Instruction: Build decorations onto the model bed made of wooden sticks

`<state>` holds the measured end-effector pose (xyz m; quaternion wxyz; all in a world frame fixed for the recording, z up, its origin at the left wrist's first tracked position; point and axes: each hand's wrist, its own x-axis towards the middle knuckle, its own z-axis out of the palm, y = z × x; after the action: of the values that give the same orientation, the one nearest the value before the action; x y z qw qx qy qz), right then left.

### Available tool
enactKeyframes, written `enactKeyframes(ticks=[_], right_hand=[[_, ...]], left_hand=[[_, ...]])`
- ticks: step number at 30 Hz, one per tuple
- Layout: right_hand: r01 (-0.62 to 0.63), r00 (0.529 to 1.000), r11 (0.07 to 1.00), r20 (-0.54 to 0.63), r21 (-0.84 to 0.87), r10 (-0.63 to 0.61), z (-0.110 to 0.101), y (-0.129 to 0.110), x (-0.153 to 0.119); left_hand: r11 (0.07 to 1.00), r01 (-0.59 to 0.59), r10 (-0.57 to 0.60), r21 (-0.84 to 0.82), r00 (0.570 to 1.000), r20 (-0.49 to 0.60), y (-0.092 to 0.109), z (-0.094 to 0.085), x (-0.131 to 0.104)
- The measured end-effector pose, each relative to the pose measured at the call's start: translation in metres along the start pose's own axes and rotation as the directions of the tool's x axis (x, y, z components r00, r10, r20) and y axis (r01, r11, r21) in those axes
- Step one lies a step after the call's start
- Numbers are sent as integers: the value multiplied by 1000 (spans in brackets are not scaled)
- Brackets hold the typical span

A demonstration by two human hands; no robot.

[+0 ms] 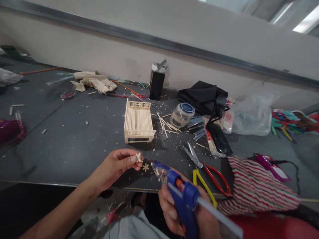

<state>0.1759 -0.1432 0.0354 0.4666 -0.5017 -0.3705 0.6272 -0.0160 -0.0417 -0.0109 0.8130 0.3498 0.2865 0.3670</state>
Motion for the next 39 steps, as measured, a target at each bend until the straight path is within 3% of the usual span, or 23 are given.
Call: enactKeyframes(ticks=[3, 6, 11, 18, 39], right_hand=[[-206, 977, 939, 113, 275, 181, 6, -10, -3], [-191, 979, 915, 1, 355, 204, 15, -16, -11], [-108, 978, 956, -144, 273, 152, 26, -6, -16], [-150, 984, 978, -72, 147, 161, 11, 1, -9], [-191, 973, 955, -81, 227, 214, 5, 8, -11]], left_hand=[[1000, 1, -1, -8, 1000, -1, 2, 1, -1], [1000, 7, -7, -13, 1000, -2, 2, 2, -1], [1000, 12, -12, -13, 1000, 6, 1, -1, 0], [999, 17, -16, -29, 1000, 4, 2, 1, -1], [1000, -16, 16, 7, 999, 48, 0, -2, 0]])
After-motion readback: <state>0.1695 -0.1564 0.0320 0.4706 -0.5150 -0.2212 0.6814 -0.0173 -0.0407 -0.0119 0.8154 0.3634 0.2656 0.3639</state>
